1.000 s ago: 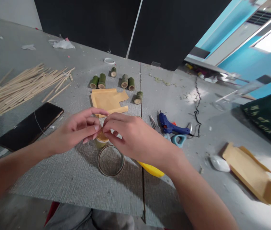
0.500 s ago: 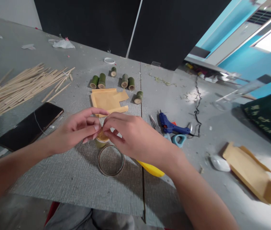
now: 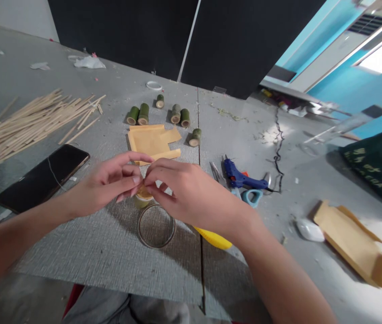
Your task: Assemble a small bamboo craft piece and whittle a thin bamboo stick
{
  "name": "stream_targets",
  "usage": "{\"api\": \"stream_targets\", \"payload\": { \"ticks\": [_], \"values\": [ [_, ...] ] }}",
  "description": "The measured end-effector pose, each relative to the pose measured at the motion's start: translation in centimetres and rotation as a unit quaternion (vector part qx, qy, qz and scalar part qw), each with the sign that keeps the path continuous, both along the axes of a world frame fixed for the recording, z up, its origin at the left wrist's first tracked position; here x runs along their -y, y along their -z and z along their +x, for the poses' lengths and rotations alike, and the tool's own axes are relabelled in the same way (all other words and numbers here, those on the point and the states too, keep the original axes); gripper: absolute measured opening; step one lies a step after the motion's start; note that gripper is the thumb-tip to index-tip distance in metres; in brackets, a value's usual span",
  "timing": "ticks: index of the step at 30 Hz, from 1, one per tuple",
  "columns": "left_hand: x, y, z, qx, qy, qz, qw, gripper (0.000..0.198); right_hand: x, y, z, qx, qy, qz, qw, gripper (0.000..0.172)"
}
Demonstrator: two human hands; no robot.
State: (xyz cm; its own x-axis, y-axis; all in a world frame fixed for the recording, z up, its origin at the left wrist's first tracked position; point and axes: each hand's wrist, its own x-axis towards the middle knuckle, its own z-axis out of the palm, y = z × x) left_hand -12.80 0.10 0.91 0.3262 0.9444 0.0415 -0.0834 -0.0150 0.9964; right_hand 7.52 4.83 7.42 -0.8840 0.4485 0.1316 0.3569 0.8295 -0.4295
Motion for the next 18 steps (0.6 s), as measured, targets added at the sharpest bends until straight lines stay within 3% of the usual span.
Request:
{"api": "stream_targets", "payload": {
  "ticks": [18],
  "values": [
    [0.11,-0.18,-0.02,0.0,0.005,-0.005,1.0,0.034,-0.13,0.24,-0.05,-0.005,-0.001,-0.002,1.0,0.014]
  ]
}}
